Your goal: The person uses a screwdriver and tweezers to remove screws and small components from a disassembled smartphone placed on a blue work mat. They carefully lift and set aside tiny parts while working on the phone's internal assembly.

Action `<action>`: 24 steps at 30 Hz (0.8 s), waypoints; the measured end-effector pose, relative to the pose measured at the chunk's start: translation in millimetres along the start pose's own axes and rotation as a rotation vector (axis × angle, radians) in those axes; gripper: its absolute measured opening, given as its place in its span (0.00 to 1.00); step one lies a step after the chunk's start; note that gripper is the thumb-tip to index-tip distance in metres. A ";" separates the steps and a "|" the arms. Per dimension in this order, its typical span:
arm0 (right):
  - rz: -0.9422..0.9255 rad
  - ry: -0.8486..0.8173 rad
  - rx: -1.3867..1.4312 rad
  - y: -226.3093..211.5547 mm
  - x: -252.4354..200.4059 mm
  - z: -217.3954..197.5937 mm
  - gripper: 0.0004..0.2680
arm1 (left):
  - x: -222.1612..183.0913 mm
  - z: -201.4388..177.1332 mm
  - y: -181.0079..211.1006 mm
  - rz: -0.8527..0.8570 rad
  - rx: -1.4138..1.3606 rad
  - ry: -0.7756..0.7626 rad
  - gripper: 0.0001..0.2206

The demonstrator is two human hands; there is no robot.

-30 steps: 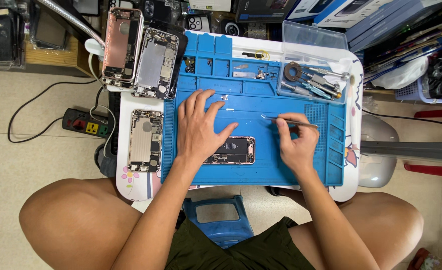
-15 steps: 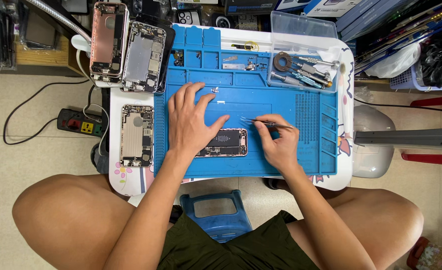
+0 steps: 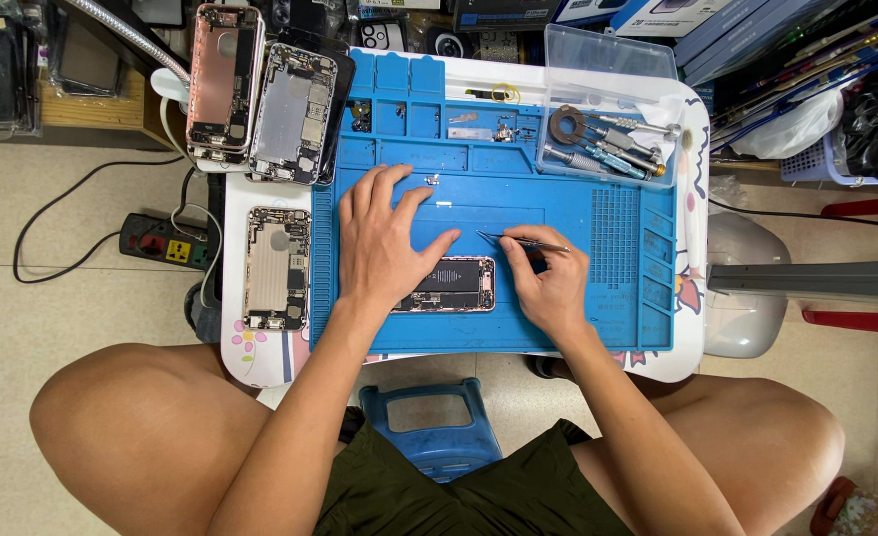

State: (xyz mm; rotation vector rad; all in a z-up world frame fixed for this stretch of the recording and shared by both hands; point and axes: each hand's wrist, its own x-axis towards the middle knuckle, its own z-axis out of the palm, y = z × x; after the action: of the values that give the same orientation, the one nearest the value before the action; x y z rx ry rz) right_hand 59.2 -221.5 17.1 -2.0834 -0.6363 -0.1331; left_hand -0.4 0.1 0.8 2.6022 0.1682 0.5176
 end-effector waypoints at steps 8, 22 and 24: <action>0.002 0.002 0.005 0.9 0.0 0.6 0.02 | -0.5 0.6 -0.9 -0.014 -0.013 -0.012 0.24; -0.009 0.004 -0.005 0.5 1.5 1.6 0.02 | 0.1 -1.1 -1.2 -0.009 -0.007 -0.012 0.24; -0.007 0.004 -0.002 1.0 1.2 1.4 0.02 | -0.3 -0.7 -0.9 -0.009 -0.010 -0.016 0.24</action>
State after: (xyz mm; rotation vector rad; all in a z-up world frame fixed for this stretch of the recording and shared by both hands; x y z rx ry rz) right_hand 60.5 -220.4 16.0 -2.0825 -0.6413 -0.1422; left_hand -1.0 1.1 0.9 2.5936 0.1708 0.4931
